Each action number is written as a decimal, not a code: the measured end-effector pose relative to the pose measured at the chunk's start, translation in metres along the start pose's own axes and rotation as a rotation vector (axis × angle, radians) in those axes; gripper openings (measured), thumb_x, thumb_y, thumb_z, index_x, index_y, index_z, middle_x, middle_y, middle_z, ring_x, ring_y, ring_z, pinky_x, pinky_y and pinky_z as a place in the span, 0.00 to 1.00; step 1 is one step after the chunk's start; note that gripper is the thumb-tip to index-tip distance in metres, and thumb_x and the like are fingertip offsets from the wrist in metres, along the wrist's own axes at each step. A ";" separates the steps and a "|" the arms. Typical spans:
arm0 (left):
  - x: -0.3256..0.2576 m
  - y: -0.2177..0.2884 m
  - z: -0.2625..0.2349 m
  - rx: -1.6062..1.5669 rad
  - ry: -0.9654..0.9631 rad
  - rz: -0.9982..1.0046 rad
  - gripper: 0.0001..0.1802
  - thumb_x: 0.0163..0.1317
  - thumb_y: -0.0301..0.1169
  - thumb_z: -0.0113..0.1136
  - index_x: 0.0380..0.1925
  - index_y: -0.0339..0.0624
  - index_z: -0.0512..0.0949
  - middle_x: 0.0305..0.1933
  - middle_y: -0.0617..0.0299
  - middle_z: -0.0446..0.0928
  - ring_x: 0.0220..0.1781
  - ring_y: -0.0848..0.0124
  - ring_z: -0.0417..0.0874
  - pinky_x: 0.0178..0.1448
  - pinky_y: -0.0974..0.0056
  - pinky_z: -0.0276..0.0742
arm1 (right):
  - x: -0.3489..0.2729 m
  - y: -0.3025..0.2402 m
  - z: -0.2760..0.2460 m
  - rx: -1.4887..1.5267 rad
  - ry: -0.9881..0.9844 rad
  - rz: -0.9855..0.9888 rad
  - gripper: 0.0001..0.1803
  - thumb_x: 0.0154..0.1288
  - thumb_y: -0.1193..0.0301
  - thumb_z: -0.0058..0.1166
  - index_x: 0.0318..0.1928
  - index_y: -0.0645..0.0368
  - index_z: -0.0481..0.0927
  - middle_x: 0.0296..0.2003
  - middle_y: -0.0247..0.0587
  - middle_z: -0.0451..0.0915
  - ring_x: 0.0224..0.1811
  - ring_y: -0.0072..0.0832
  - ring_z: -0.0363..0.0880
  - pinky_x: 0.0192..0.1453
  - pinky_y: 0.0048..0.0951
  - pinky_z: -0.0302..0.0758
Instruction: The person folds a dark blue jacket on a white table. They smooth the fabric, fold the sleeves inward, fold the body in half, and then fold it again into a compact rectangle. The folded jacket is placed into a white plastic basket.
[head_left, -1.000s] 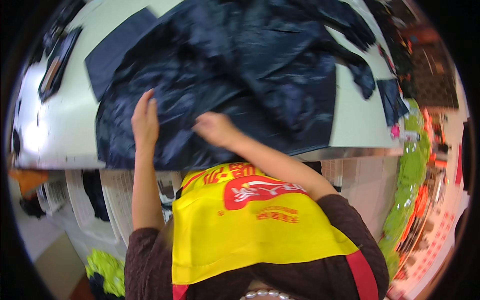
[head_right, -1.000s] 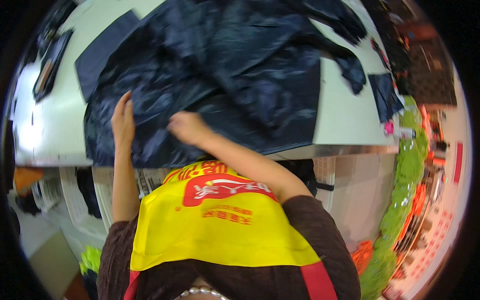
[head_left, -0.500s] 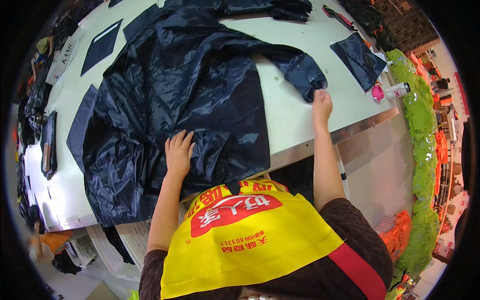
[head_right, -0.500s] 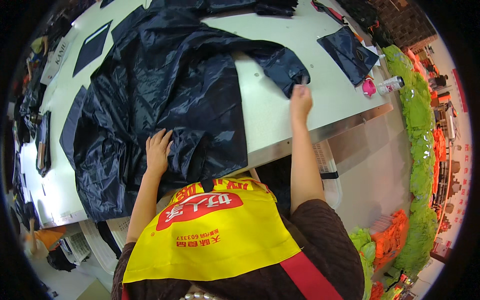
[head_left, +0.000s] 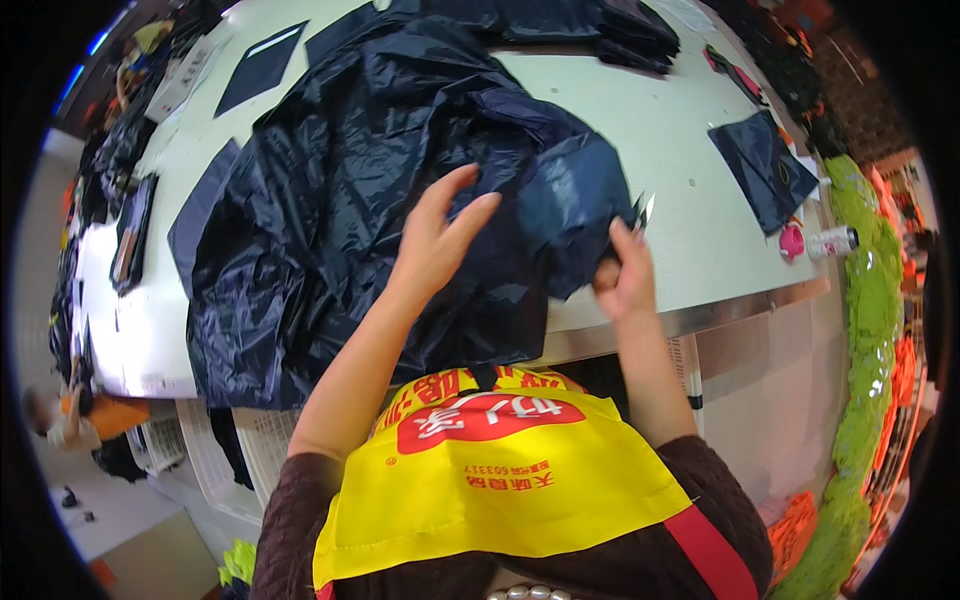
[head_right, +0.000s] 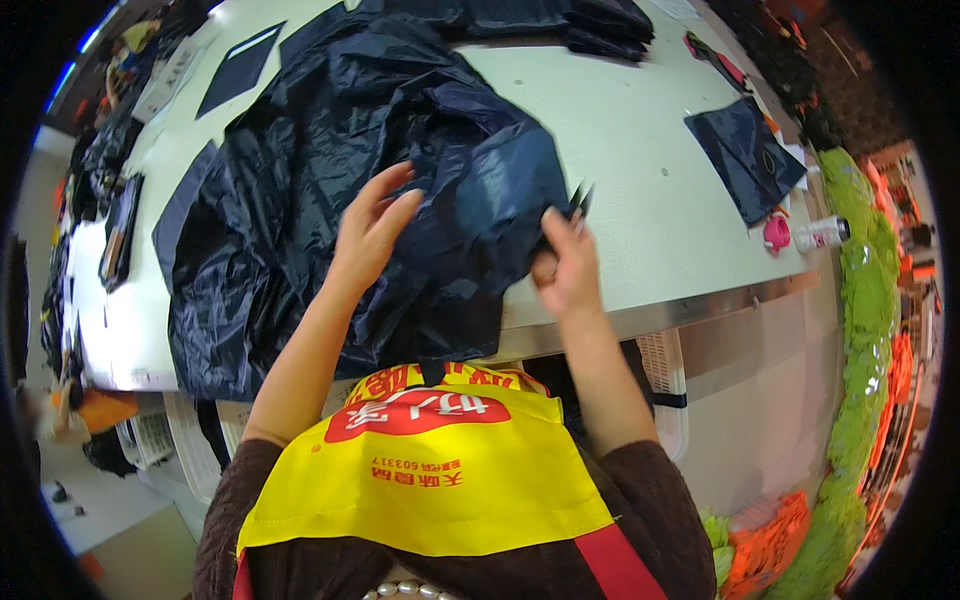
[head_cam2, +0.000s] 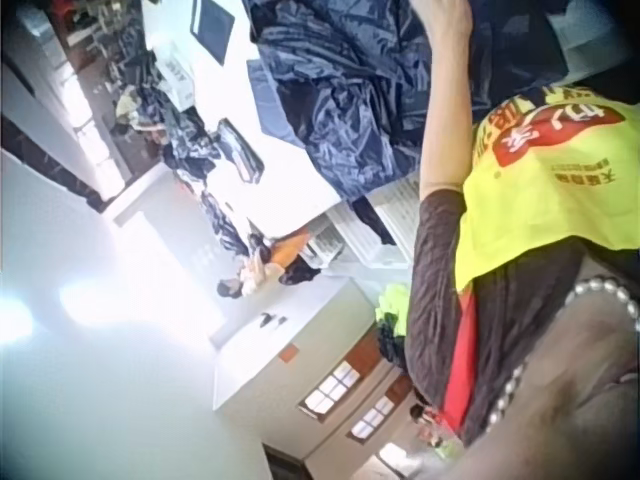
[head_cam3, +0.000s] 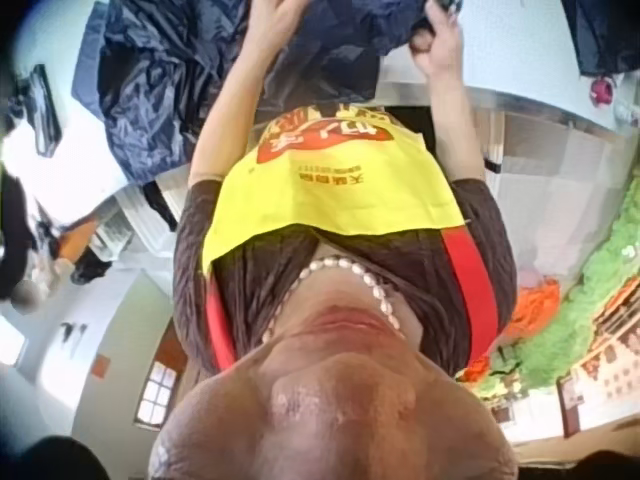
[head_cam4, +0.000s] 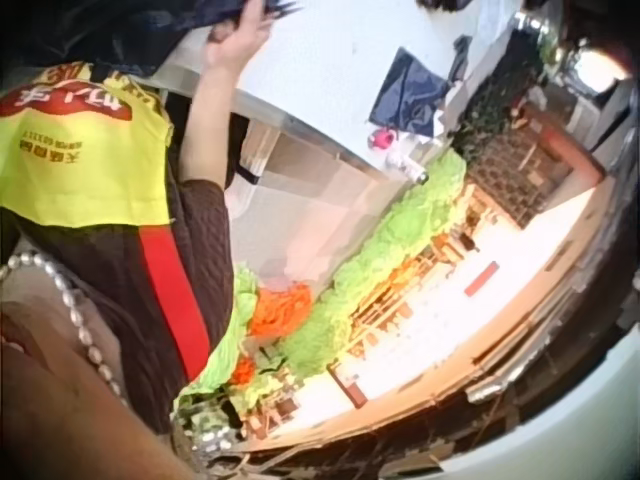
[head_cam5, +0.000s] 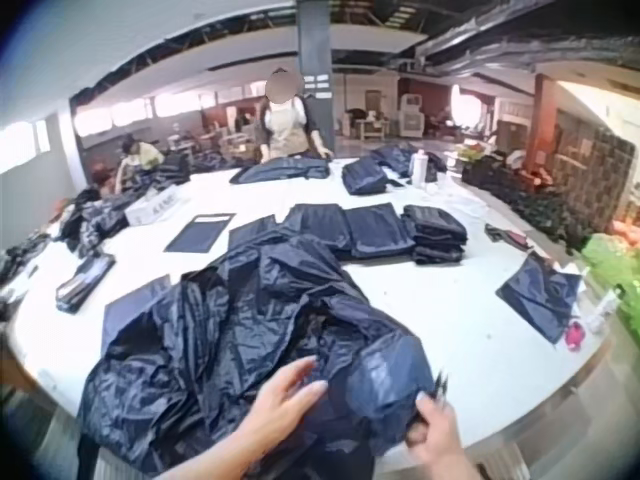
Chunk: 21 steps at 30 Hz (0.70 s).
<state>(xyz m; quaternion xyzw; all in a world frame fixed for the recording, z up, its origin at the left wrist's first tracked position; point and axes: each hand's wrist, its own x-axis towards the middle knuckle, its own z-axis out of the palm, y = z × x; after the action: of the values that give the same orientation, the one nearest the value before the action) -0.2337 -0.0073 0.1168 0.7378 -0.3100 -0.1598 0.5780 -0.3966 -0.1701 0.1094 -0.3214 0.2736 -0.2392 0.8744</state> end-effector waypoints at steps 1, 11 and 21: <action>0.005 0.001 0.002 -0.017 -0.049 -0.008 0.31 0.57 0.45 0.62 0.55 0.35 0.72 0.53 0.51 0.76 0.57 0.62 0.75 0.60 0.64 0.68 | -0.015 0.015 -0.003 0.027 -0.052 0.068 0.04 0.66 0.71 0.52 0.39 0.48 0.71 0.24 0.21 0.72 0.12 0.10 0.56 0.14 0.14 0.51; -0.039 0.008 -0.062 -0.628 -0.310 -0.359 0.11 0.52 0.24 0.62 0.37 0.36 0.80 0.35 0.65 0.80 0.35 0.78 0.78 0.48 0.75 0.72 | -0.059 0.039 -0.008 -0.554 -0.031 -0.152 0.06 0.62 0.70 0.57 0.38 0.56 0.78 0.23 0.22 0.68 0.16 0.09 0.59 0.18 0.15 0.53; -0.062 0.006 -0.097 -0.557 -0.395 -0.229 0.12 0.56 0.32 0.60 0.38 0.37 0.79 0.36 0.67 0.78 0.38 0.80 0.74 0.46 0.75 0.68 | -0.045 0.039 0.125 -1.286 -0.605 -0.650 0.20 0.53 0.70 0.67 0.46 0.63 0.79 0.30 0.36 0.76 0.27 0.20 0.71 0.31 0.19 0.69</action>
<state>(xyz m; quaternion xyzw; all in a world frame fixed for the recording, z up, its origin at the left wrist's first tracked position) -0.2252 0.1048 0.1418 0.5367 -0.2756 -0.4416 0.6641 -0.3409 -0.0627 0.1777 -0.8803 0.0002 -0.1800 0.4390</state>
